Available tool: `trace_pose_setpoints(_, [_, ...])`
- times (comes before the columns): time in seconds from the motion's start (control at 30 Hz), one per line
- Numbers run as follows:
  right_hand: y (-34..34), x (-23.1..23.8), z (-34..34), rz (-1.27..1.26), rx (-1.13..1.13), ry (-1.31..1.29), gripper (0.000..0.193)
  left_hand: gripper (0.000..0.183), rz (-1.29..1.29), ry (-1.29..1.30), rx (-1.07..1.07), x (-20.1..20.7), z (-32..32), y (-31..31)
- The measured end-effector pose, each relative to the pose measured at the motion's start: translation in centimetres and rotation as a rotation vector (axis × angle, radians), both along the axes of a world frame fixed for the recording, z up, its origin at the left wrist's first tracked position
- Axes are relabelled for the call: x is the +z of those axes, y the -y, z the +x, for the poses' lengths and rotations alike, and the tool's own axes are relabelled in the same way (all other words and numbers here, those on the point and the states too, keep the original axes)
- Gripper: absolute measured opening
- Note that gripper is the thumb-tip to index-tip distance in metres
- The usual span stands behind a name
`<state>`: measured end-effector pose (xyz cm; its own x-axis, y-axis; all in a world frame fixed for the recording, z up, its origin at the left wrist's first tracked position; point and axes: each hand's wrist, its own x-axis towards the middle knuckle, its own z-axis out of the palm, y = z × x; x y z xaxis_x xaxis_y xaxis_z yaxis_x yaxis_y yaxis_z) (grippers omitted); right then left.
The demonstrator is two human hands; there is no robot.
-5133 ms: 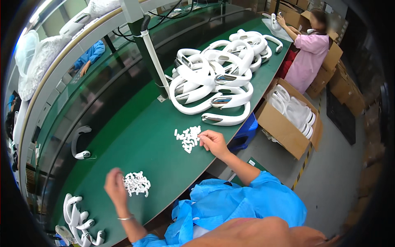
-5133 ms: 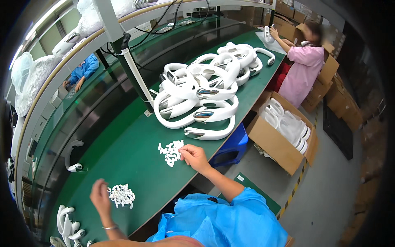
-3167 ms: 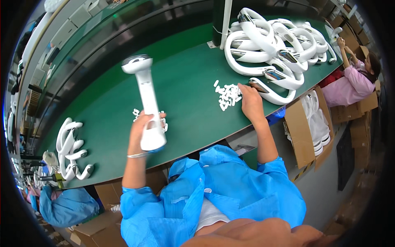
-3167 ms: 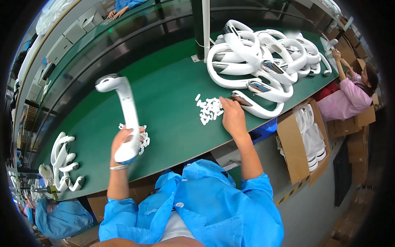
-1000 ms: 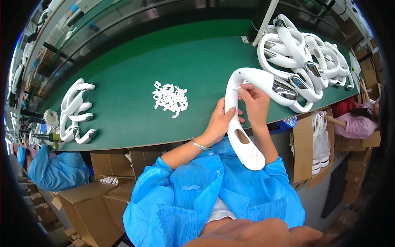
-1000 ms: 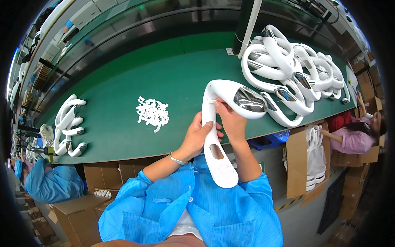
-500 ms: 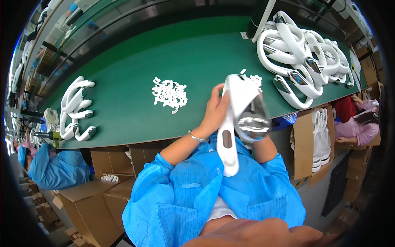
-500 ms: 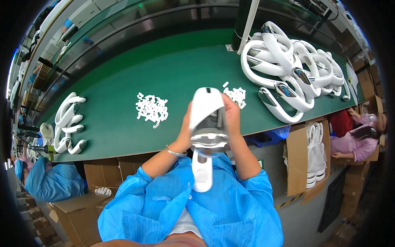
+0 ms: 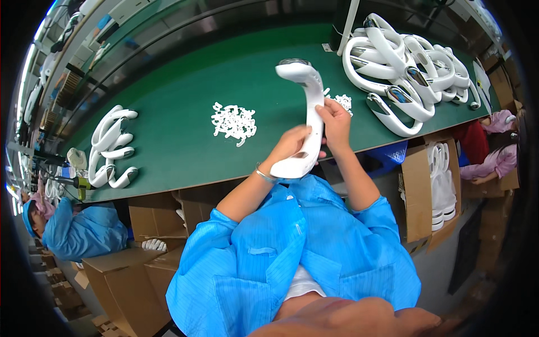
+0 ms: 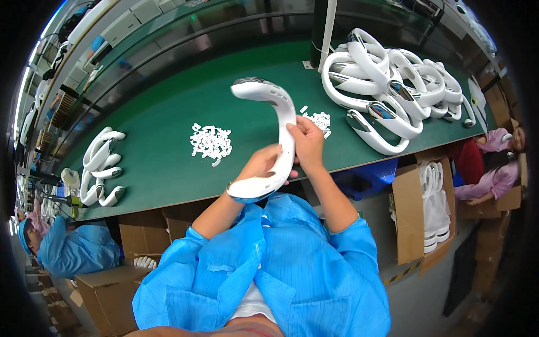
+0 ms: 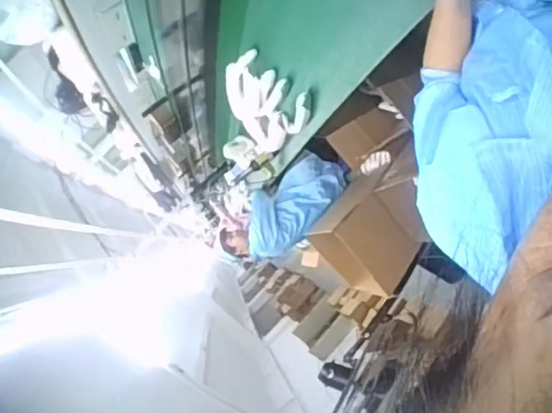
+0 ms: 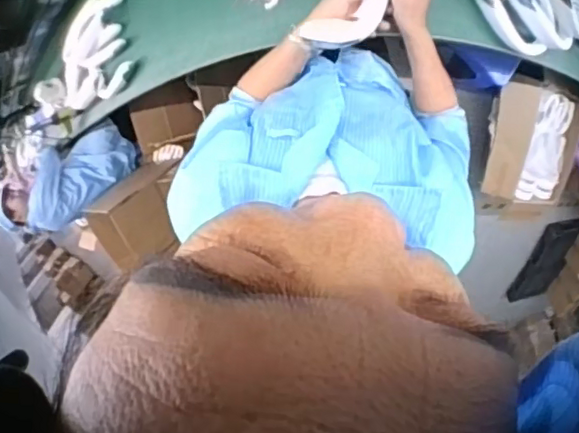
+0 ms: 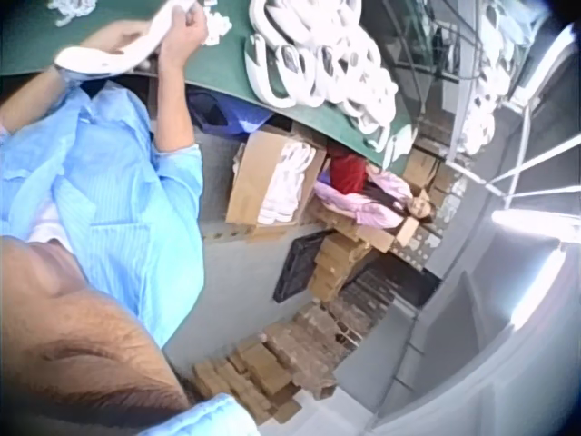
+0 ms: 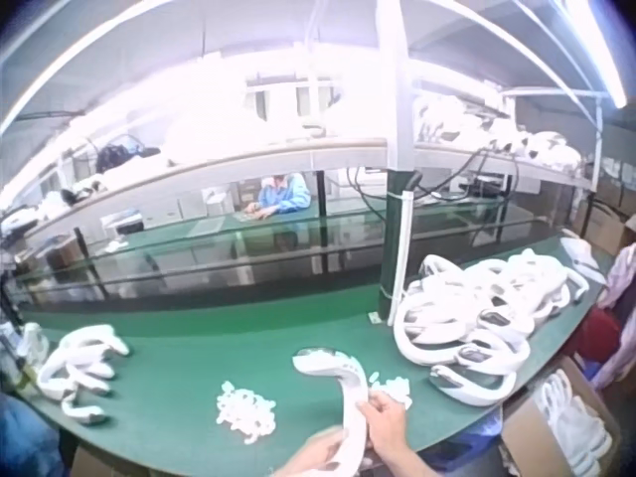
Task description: Insert small plastic components and assemble sections of white plastic neck massagers at a factory workstation.
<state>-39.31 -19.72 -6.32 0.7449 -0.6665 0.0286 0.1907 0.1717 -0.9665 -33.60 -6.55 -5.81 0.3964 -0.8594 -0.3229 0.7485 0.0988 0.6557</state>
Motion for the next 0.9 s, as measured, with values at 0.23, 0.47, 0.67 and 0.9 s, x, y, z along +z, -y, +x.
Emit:
trace_pose_setpoints(0.23, [8.4,-1.0,2.7,-1.158,-0.131,-0.143,0.023,0.029,0.124,0.027,-0.042,-1.1,-0.1,-1.9])
trace_pose_setpoints(0.47, [10.1,-3.3,4.7,-1.554,0.099,-0.54,0.009,0.035,0.04,0.054,0.077,-0.1,1.3,-1.3])
trace_pose_setpoints(0.67, [8.4,0.7,4.0,-1.304,-0.163,-0.229,0.009,0.042,0.127,0.073,0.153,0.2,3.3,0.0])
trace_pose_setpoints(0.9, [4.6,5.8,5.3,0.373,0.271,-0.096,0.017,0.041,0.133,0.02,0.275,2.2,6.9,4.1])
